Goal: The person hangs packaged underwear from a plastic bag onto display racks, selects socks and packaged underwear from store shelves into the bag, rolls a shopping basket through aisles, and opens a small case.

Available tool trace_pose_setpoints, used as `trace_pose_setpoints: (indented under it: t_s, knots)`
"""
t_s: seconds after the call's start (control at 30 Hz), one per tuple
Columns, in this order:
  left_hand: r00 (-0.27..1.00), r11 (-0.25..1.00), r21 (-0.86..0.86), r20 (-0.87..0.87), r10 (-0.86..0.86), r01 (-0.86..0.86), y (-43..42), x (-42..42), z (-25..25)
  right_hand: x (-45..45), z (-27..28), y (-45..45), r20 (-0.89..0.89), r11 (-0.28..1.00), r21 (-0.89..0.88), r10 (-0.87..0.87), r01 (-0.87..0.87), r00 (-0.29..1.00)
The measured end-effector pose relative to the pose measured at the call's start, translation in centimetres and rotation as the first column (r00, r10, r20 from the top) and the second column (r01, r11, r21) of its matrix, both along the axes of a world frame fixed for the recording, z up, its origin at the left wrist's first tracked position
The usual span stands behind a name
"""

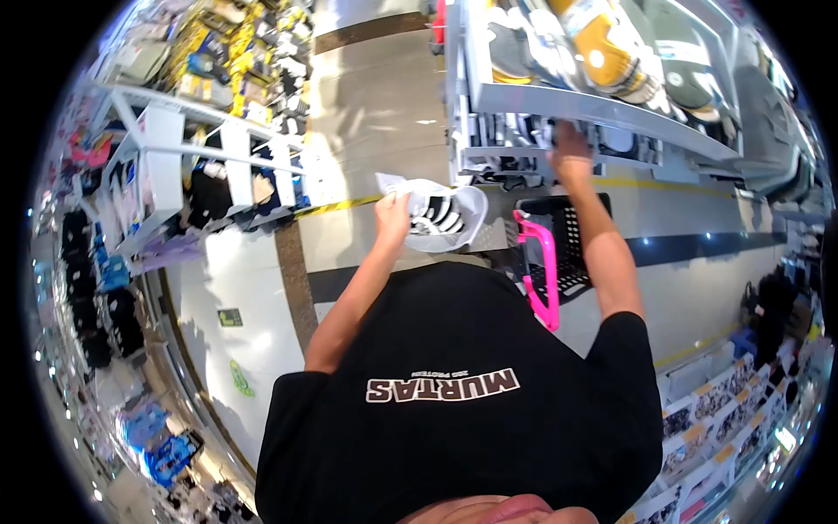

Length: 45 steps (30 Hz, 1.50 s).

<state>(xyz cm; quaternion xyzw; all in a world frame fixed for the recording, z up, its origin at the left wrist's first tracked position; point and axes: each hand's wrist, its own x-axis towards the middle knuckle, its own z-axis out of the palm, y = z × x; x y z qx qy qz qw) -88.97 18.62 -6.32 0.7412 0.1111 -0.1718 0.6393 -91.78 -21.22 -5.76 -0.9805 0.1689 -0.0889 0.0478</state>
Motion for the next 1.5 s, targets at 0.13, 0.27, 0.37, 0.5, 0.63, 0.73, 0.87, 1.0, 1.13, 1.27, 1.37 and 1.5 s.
trace_pose_setpoints:
  t_s: [0.13,0.27,0.37,0.5,0.63,0.73,0.87,1.0,1.13,1.27,1.37,1.5]
  knots:
    - [1.000,1.000,-0.011,-0.009,0.020,-0.020,-0.1,0.1,1.1,-2.0,3.7,-2.7,0.231,0.978,0.176,-0.147,0.107,0.962]
    - [0.999,0.999,-0.028,-0.038,0.024,-0.025,-0.3,0.7,1.0,-6.5,7.9,-2.0,0.334,0.887,0.443,-0.300,0.132,0.894]
    - [0.999,0.999,0.014,-0.018,0.038,-0.038,-0.6,1.3,0.6,-10.6,9.9,-0.7,0.204,0.464,0.881,-0.558,0.098,0.804]
    - [0.999,0.999,-0.003,0.011,0.044,-0.044,-1.1,2.0,-0.1,-13.8,12.3,1.8,0.117,0.243,0.970,-0.469,0.000,0.875]
    - [0.999,0.999,0.033,-0.023,0.038,-0.037,-2.4,2.6,-0.2,-12.5,11.7,5.8,0.011,0.163,0.986,-0.191,0.021,0.981]
    - [0.999,0.993,0.114,0.041,0.017,-0.022,-3.7,2.2,1.0,-9.1,10.7,9.8,-0.021,0.154,0.988,-0.044,0.028,0.999]
    - [0.989,0.984,0.176,0.146,-0.028,0.002,-3.9,1.3,0.5,-4.8,8.7,13.7,-0.019,0.378,0.926,0.044,0.001,0.999]
    - [0.987,0.986,0.164,0.162,0.002,-0.029,-4.8,0.1,2.3,-2.1,2.5,17.2,0.064,0.293,0.954,-0.019,-0.056,0.998]
    - [0.966,0.995,0.099,0.259,-0.004,-0.023,-5.9,-0.6,1.7,-2.2,0.7,22.1,0.070,0.429,0.896,0.108,-0.110,0.992]
    - [0.993,0.998,0.031,0.106,-0.059,0.056,-6.4,-2.4,2.9,0.0,-3.0,23.0,-0.018,0.628,0.739,0.379,-0.242,0.925]
    - [0.993,1.000,0.009,0.119,-0.021,0.020,-6.2,-2.9,3.6,0.7,-4.5,23.8,-0.127,0.652,0.722,0.452,-0.230,0.883]
    - [0.995,0.979,-0.199,-0.092,0.032,-0.050,-4.1,-1.8,2.4,-2.4,-1.0,22.3,0.133,0.554,0.784,0.290,-0.279,0.948]
